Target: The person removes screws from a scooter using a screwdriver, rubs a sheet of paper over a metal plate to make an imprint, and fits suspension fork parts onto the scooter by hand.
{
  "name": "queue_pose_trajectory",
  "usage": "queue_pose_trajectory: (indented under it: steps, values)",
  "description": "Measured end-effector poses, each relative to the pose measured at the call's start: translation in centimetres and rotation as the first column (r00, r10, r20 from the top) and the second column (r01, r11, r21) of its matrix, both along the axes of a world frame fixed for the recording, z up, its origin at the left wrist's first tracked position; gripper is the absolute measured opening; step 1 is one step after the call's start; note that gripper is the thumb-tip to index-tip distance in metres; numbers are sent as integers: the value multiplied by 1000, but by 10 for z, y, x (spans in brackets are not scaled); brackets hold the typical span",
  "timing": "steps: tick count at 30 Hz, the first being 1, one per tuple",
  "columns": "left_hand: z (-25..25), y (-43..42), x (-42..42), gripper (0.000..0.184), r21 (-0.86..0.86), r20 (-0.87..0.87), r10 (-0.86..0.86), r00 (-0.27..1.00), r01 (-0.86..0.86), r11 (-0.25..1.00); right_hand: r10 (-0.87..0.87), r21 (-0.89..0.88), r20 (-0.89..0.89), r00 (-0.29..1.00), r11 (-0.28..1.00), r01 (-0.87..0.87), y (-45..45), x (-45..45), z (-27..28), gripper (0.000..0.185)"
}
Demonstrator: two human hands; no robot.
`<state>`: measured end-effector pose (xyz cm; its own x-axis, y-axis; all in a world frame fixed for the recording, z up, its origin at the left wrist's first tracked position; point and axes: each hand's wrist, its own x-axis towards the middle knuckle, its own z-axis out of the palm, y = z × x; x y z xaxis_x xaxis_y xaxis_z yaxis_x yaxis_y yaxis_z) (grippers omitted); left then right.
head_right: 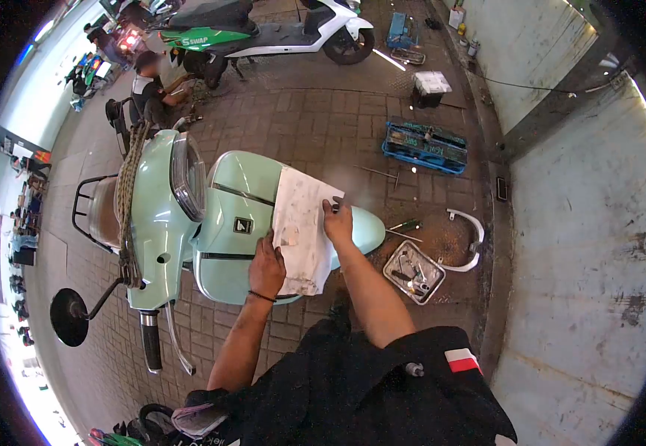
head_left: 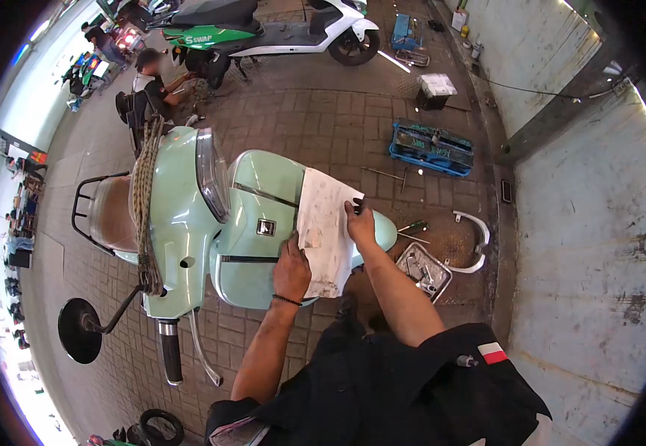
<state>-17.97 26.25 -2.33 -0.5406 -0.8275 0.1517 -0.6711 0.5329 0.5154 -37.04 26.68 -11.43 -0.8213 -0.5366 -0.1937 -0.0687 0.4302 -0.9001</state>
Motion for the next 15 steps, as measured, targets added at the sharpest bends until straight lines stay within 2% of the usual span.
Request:
queue_pose_trajectory:
  steps: [1, 2, 5, 7, 8, 10, 11, 12, 14, 15]
  values:
    - [1, 1, 0, 40, 6, 12, 5, 1000, -5, 1000, 58, 26, 69, 996, 998, -60, -9, -7, 2, 48]
    - [2, 2, 0, 40, 11, 27, 10, 1000, -11, 1000, 30, 116, 117, 993, 992, -44, -19, -16, 5, 51]
    - [0, 1, -1, 40, 6, 49, 19, 999, -20, 1000, 35, 76, 184, 982, 996, -49, -43, -24, 13, 52]
    - [-3, 0, 0, 40, 2, 50, 16, 999, -16, 1000, 175, -3, 274, 946, 983, -181, -57, -23, 3, 57]
    - [-4, -1, -1, 40, -19, 46, 13, 999, -12, 1000, 175, 2, 281, 944, 983, -183, -58, -20, -3, 57]
    - [-4, 3, 1, 40, -24, 50, 10, 999, -8, 1000, -16, -113, 537, 843, 989, 90, -51, -10, 5, 61]
    - [0, 3, -1, 40, -1, 71, 23, 997, -23, 1000, -56, 16, 408, 911, 998, 54, -38, -6, 38, 63]
    - [3, 2, -2, 40, 18, 89, 35, 995, -37, 999, -57, 20, 406, 912, 998, 54, -28, -3, 32, 63]
    - [0, 2, 0, 40, 20, 61, 26, 998, -28, 999, -14, 46, 564, 826, 999, -14, -5, 6, 8, 59]
    - [-2, 1, -1, 39, 14, 30, 21, 999, -22, 1000, 8, 42, 540, 841, 998, -36, 3, 18, -1, 51]
